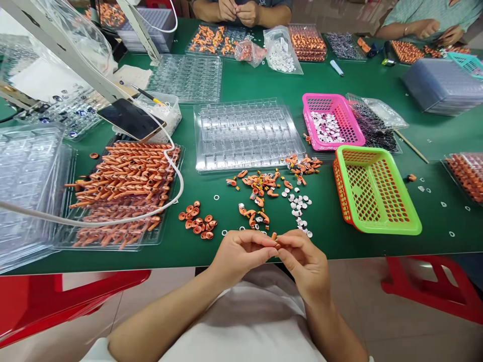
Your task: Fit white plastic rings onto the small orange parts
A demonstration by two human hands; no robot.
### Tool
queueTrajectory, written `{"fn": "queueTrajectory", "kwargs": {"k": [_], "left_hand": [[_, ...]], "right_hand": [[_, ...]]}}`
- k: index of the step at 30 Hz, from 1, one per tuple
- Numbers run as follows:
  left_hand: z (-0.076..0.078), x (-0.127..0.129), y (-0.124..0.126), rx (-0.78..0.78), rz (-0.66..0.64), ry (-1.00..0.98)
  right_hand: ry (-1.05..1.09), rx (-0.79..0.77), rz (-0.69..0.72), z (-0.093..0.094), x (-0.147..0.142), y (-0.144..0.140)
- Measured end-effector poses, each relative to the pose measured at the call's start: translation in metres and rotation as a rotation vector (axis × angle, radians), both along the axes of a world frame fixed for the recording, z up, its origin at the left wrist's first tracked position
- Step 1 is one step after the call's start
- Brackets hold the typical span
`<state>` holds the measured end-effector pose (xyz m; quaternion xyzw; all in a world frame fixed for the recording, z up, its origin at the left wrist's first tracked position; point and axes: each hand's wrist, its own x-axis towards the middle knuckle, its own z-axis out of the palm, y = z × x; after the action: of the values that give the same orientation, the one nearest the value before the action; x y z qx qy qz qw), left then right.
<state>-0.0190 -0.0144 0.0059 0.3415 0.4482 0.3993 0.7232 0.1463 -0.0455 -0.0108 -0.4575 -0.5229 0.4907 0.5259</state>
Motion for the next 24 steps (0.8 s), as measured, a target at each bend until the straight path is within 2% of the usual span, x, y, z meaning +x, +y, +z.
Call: {"fn": "queueTrajectory", "kwargs": {"k": [4,7,18,24], "left_hand": [[0.0021,-0.0025,-0.0019,0.266,-0.029,0.095],[0.0021,-0.0035,-0.0032,0.338,-0.059,0.126],[0.0042,-0.0036,-0.0056,0.335,-0.123,0.192],[0.0009,-0.0024,-0.0075,0.334,-0.092,0.22]], "right_hand": [[0.045,-0.031,0.02,-0.0049,0.0022,-0.0023],[0.027,-0.012,0.051,-0.0059,0.0059,-0.0046],[-0.074,0.09,-0.063,-0.003,0.0041,-0.0052],[-0.1,0.09,-0.072,-0.0023,0.0026,-0.0055]]}}
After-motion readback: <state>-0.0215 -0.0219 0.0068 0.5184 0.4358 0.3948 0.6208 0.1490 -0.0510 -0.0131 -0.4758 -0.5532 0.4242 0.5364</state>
